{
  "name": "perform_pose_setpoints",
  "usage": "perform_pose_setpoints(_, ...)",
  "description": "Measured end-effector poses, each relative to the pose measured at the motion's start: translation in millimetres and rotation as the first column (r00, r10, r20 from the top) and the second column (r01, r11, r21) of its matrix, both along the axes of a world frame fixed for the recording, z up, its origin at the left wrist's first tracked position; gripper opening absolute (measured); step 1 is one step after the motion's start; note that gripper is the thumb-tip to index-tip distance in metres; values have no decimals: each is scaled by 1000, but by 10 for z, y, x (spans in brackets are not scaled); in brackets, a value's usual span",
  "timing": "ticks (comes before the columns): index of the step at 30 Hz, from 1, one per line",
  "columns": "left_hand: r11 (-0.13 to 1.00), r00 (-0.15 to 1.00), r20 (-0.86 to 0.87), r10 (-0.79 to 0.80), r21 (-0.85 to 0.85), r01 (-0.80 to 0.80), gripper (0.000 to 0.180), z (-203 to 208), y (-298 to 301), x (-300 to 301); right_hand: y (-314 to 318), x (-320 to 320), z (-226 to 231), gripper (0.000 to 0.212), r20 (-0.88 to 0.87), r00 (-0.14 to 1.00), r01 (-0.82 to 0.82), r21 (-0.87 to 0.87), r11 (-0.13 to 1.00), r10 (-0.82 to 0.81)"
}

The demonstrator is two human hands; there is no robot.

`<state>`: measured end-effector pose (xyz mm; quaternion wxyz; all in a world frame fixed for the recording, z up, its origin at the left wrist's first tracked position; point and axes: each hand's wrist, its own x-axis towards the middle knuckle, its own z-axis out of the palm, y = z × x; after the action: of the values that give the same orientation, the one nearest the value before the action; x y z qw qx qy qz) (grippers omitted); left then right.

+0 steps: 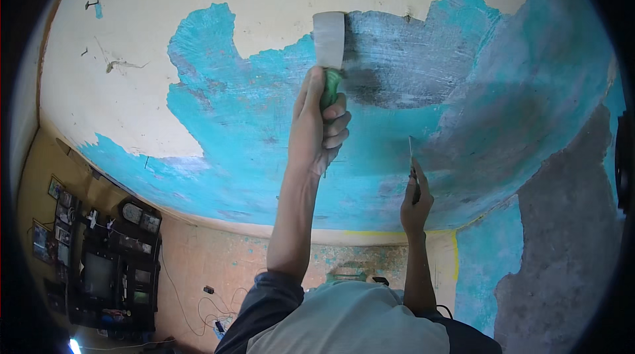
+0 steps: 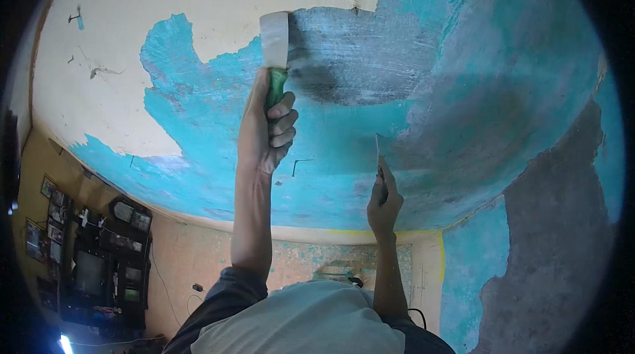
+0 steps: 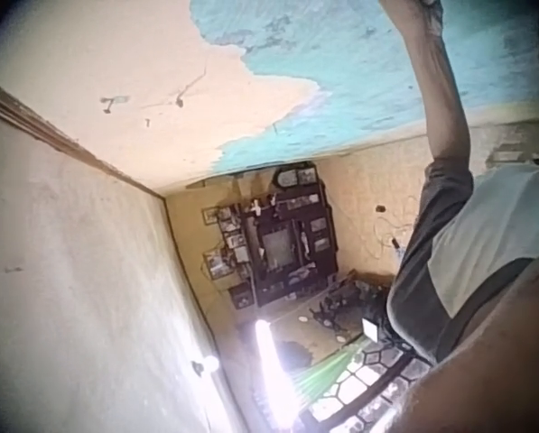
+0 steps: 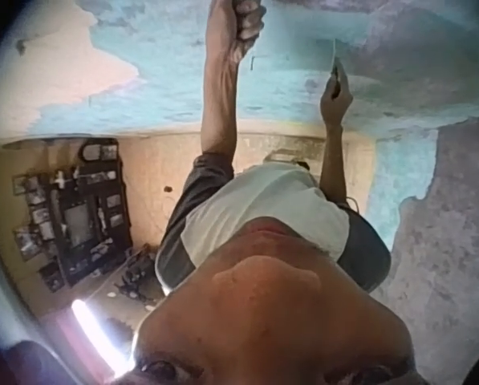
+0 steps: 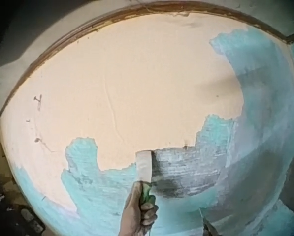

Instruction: The recorder is scraping old paint from the ceiling using a putty knife and a screwdriver.

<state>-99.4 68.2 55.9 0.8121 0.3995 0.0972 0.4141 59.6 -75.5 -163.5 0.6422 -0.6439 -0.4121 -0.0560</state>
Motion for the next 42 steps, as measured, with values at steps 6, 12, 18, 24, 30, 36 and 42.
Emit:
perform_pose_setpoints(6, 999, 1000, -13, -12, -46, 12, 29, -240, -149, -31, 35, 5, -33, 39, 31, 999, 25, 29, 999, -26)
perform_pose_setpoints(12, 997, 1000, 7, 10, 70, -10, 30, 201, 75, 13, 17, 1, -7, 39, 49, 999, 17, 4, 1000, -17)
perform_pose_setpoints(18, 993, 998, 40, -46, -106, 50, 32, -305, -183, -14, 4, 32, -36, 40, 44, 999, 25, 36, 999, -26)
perform_pose_setpoints(24, 1000, 997, 75, 5, 8, -5, 31, -39, -14, 46, 23, 16, -6, 39, 37, 999, 17, 30, 999, -18)
perform_pose_setpoints(30, 983, 988, 120, -96, -143, 113, 34, -299, -85, -39, 9, 35, -21, 38, 39, 999, 14, 17, 1000, -15)
perform_pose_setpoints(36, 981, 973, 178, -144, -103, 164, 31, -67, 67, -47, -11, 16, -10, 39, -18, 1000, -13, -34, 999, 12)
perform_pose_setpoints(42, 989, 989, 110, -100, -101, 111, 36, -143, 59, -59, 39, 33, -38, 39, 56, 998, 23, 36, 999, -25)
